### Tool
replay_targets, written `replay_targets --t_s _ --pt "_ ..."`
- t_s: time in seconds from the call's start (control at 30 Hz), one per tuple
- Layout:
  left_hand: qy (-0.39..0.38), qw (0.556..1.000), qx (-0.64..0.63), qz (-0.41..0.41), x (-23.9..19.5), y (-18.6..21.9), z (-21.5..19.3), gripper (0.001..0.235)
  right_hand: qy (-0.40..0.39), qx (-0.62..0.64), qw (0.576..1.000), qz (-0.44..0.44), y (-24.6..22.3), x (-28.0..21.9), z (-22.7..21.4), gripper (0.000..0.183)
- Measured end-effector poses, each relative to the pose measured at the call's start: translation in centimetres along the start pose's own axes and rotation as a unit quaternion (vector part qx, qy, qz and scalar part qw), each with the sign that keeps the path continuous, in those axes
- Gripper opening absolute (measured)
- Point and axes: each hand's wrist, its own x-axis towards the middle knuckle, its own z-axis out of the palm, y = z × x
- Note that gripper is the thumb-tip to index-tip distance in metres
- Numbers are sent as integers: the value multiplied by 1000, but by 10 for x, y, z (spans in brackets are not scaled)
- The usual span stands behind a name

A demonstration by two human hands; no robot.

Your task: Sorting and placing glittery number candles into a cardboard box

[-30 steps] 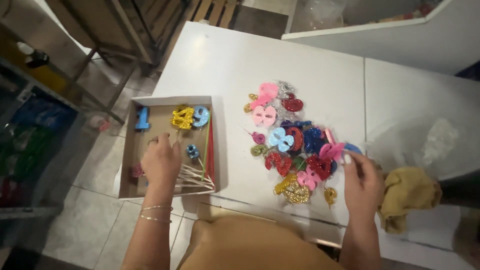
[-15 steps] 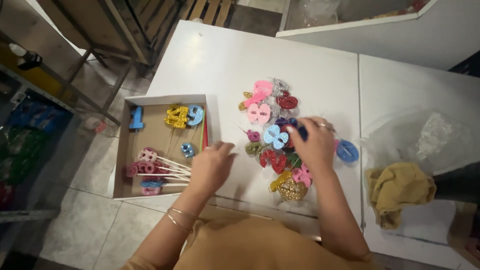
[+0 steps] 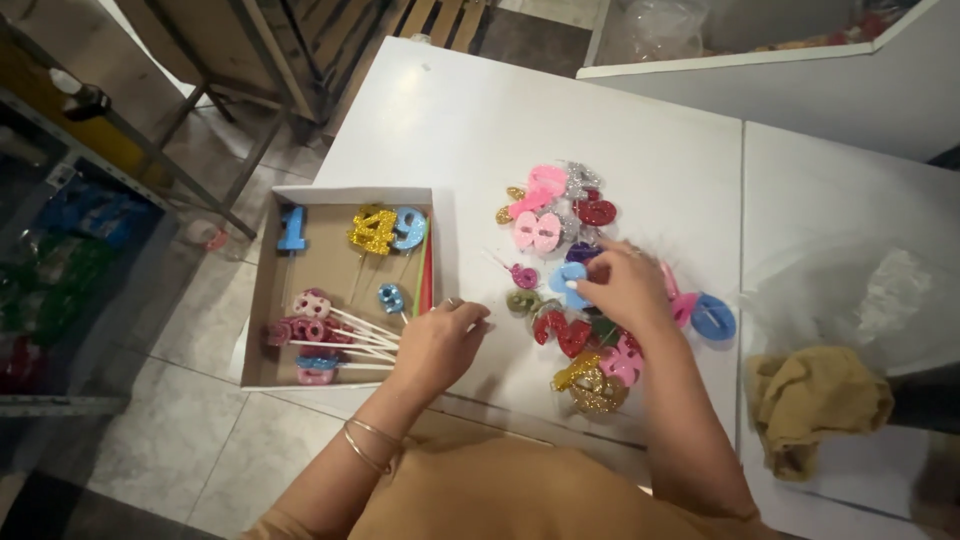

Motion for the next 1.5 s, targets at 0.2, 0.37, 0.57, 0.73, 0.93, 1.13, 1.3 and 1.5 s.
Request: replay_targets --t_s 0.2,0.37,0.57,0.73,0.93,1.13,1.3,1.5 --pt "-94 768 -591 -229 5 39 -47 53 339 51 861 -374 -2 -28 12 36" --pt "-122 694 -657 -270 -4 29 -61 34 422 28 779 -464 -29 -40 30 14" --pt "-119 713 -648 -239 -25 -2 -65 33 459 25 732 -502 -66 -39 53 13" --pt "-33 819 -528 -224 -25 -21 -93 30 483 26 735 -475 -92 -31 50 26" --pt "9 930 -189 -314 22 -128 -26 30 399 76 797 -446 -58 -46 64 28" --pt "40 960 -89 -261 70 -187 37 16 357 112 837 -400 -16 -87 73 23" --pt "90 982 20 -162 69 -173 30 24 355 141 865 -326 28 -110 89 26" --pt "129 983 123 -36 55 -120 26 17 335 123 928 -110 67 -108 93 29"
